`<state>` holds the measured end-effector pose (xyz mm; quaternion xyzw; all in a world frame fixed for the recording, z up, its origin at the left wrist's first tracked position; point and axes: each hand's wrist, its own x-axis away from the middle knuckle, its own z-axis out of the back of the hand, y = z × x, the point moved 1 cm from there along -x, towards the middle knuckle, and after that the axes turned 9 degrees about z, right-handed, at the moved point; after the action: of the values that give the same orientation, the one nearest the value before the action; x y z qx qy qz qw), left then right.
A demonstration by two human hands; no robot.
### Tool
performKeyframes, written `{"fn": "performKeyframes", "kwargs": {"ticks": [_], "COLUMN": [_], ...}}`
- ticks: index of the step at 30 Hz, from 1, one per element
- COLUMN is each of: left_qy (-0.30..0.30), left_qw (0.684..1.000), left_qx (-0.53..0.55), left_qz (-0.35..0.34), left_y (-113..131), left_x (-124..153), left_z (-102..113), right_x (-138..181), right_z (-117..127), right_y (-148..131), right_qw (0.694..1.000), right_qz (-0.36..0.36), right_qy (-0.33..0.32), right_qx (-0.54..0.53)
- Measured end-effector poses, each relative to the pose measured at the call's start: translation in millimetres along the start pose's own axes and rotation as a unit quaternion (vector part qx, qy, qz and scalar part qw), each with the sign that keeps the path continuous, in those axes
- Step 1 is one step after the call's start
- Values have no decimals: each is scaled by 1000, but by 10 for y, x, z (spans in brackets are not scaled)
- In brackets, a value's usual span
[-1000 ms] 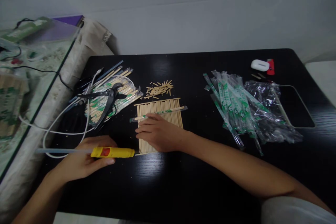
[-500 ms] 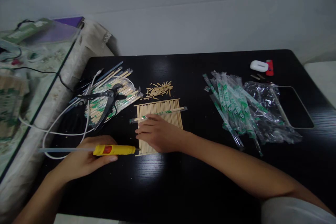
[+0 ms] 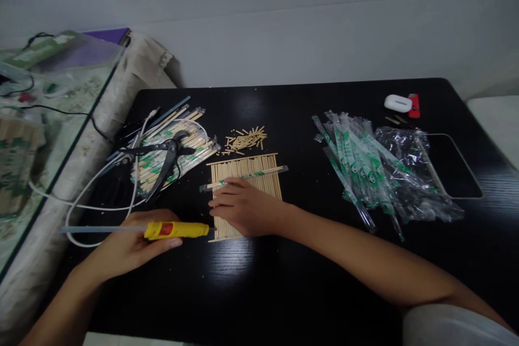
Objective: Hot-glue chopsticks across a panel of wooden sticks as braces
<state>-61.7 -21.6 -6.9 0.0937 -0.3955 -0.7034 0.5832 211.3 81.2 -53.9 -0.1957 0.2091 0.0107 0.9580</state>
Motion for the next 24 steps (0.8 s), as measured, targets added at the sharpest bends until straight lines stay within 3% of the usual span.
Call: {"fn": "performKeyframes", "kwargs": {"ticks": [3, 14, 24], "left_qy": [-29, -40, 33], "left_qw": [999, 997, 999], "left_qx": [12, 50, 2], "left_qz": [5, 48, 10], "left_y": [28, -18, -6], "left_x": [8, -16, -24], "left_z": [4, -18, -3], "right_x": [1, -10, -12], "right_z": [-7, 26, 22], "right_y": [-2, -10, -3], "right_qw": [1000, 1000, 1000], "right_qz": [5, 5, 5], "right_qy": [5, 4, 3], "right_qx": [4, 5, 5]}}
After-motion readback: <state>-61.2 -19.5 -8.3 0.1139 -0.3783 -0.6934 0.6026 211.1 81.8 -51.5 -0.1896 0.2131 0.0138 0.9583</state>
